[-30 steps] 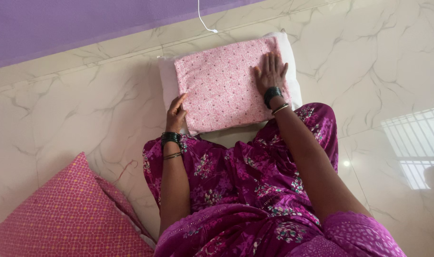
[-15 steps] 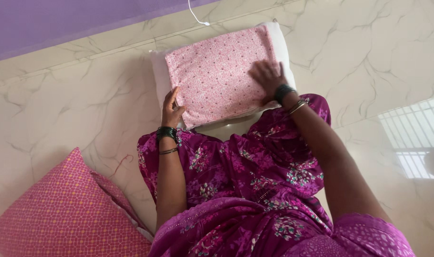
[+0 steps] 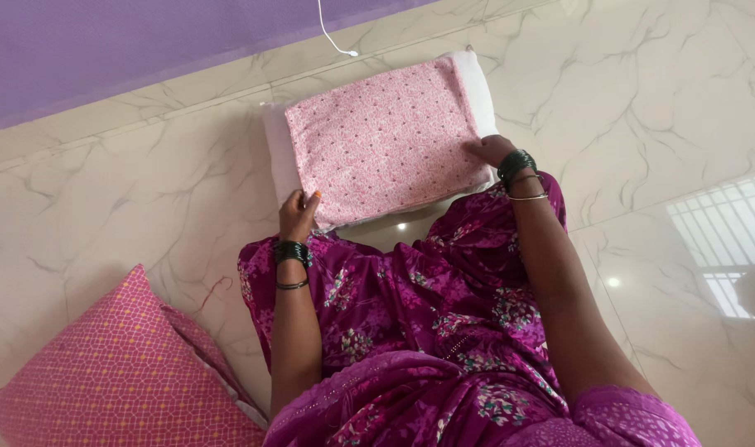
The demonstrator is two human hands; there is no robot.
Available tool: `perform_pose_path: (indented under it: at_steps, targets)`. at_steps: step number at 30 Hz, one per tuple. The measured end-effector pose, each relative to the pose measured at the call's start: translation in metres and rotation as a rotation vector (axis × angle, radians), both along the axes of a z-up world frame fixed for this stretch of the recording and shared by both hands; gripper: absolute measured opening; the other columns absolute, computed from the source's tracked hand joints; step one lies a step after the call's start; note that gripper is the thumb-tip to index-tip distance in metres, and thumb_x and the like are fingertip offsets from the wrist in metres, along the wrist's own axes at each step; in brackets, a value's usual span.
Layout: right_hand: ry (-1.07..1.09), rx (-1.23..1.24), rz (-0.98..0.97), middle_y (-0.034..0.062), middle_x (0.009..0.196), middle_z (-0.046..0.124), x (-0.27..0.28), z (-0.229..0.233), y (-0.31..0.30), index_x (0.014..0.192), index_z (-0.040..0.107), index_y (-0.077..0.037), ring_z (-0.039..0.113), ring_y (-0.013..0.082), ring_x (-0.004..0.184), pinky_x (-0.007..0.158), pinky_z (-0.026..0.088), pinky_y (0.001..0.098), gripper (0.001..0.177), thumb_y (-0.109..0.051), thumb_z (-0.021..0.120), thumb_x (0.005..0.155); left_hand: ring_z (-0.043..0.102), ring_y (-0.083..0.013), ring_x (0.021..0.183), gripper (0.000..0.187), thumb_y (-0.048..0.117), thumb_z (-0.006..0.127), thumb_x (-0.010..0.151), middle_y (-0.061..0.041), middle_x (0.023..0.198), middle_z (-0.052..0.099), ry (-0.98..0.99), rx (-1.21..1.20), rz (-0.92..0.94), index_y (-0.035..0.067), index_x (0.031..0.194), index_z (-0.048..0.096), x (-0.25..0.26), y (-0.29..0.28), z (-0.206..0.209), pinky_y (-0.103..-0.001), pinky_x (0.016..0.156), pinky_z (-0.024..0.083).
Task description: The person sits on the floor and places a pink patterned pillowcase onto a white pillow. They smooth the fabric over the pillow surface and adjust the edges. The person then picks up a second pillow with a pink and yellow patterned case and removes the pillowcase from it.
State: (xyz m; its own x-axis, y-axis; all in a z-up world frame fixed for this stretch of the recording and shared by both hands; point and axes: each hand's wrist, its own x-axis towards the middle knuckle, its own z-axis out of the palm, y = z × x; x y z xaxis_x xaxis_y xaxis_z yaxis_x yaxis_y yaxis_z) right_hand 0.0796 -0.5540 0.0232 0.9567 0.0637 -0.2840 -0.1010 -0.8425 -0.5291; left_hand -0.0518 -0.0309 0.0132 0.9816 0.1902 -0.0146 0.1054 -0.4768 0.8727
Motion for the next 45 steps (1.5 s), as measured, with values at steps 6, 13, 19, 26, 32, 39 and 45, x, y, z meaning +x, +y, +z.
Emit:
perform_pose_path:
  at_steps: [6, 13, 19, 26, 32, 39, 45]
  targets:
    - [0.032, 0.538, -0.154, 0.0147, 0.1, 0.073, -0.014, 0.036, -0.011, 0.118, 0.065, -0.001, 0.07, 0.0248, 0.088, 0.078, 0.055, 0.0372, 0.043, -0.029, 0.08, 0.089, 0.04, -0.005, 0.064, 0.027, 0.032, 0.073, 0.093, 0.007, 0.071, 0.051, -0.029, -0.328, -0.093, 0.006, 0.089, 0.068, -0.018, -0.007, 0.029, -0.025, 0.056, 0.033]
    - [-0.175, 1.534, 0.408, 0.0151, 0.129, 0.071, -0.089, 0.089, -0.046, 0.124, 0.072, -0.007, 0.069, 0.0237, 0.119, 0.102, 0.057, 0.0361, 0.024, -0.005, 0.073, 0.1, 0.058, -0.0136, 0.084, 0.026, 0.023, 0.071, 0.094, -0.002, 0.094, 0.065, -0.26, -1.171, -0.093, 0.002, 0.11, 0.069, -0.075, 0.002, 0.119, -0.032, 0.076, 0.044]
    - [-0.19, 1.696, 0.354, 0.0137, 0.129, 0.071, -0.06, 0.156, -0.007, 0.126, 0.069, -0.005, 0.071, 0.0219, 0.11, 0.097, 0.059, 0.0356, 0.025, -0.017, 0.071, 0.105, 0.07, -0.0232, 0.109, 0.027, 0.026, 0.062, 0.11, -0.011, 0.117, 0.073, -0.373, -1.465, -0.225, 0.001, 0.122, 0.066, -0.022, -0.011, 0.186, -0.041, 0.1, 0.056]
    - [-0.251, 0.986, -0.269, 0.0146, 0.122, 0.069, 0.019, 0.075, 0.023, 0.14, 0.06, -0.006, 0.07, 0.0247, 0.106, 0.093, 0.058, 0.0384, 0.048, -0.037, 0.058, 0.103, 0.063, -0.0178, 0.11, 0.047, 0.042, 0.062, 0.098, -0.01, 0.131, 0.065, -0.167, -0.588, 0.22, 0.009, 0.131, 0.061, 0.093, 0.005, 0.081, -0.032, 0.094, 0.049]
    - [-0.268, 0.114, -0.243, 0.0258, 0.11, 0.071, 0.042, -0.011, 0.005, 0.125, 0.064, 0.002, 0.068, 0.037, 0.104, 0.091, 0.052, 0.0449, 0.063, -0.053, 0.066, 0.096, 0.069, -0.0232, 0.089, 0.036, 0.034, 0.07, 0.097, -0.012, 0.103, 0.07, -0.268, 0.087, 0.301, 0.002, 0.114, 0.068, 0.061, -0.013, -0.005, -0.038, 0.081, 0.056]
    - [-0.109, -0.001, -0.18, 0.0239, 0.107, 0.072, 0.031, 0.011, 0.009, 0.107, 0.074, -0.003, 0.069, 0.0397, 0.102, 0.091, 0.053, 0.0471, 0.049, -0.048, 0.066, 0.091, 0.06, -0.0304, 0.064, 0.041, 0.036, 0.08, 0.09, -0.012, 0.066, 0.061, -0.219, 0.395, 0.225, 0.003, 0.076, 0.061, 0.037, -0.053, 0.044, -0.046, 0.06, 0.045]
    - [-0.029, -0.013, 0.13, 0.0202, 0.097, 0.074, -0.025, 0.042, 0.003, 0.1, 0.074, -0.005, 0.071, 0.0378, 0.093, 0.085, 0.053, 0.0485, 0.043, -0.047, 0.065, 0.09, 0.049, -0.0236, 0.057, 0.044, 0.035, 0.076, 0.093, -0.009, 0.061, 0.054, -0.051, 0.067, 0.172, 0.001, 0.075, 0.055, -0.006, -0.013, 0.069, -0.042, 0.057, 0.041]
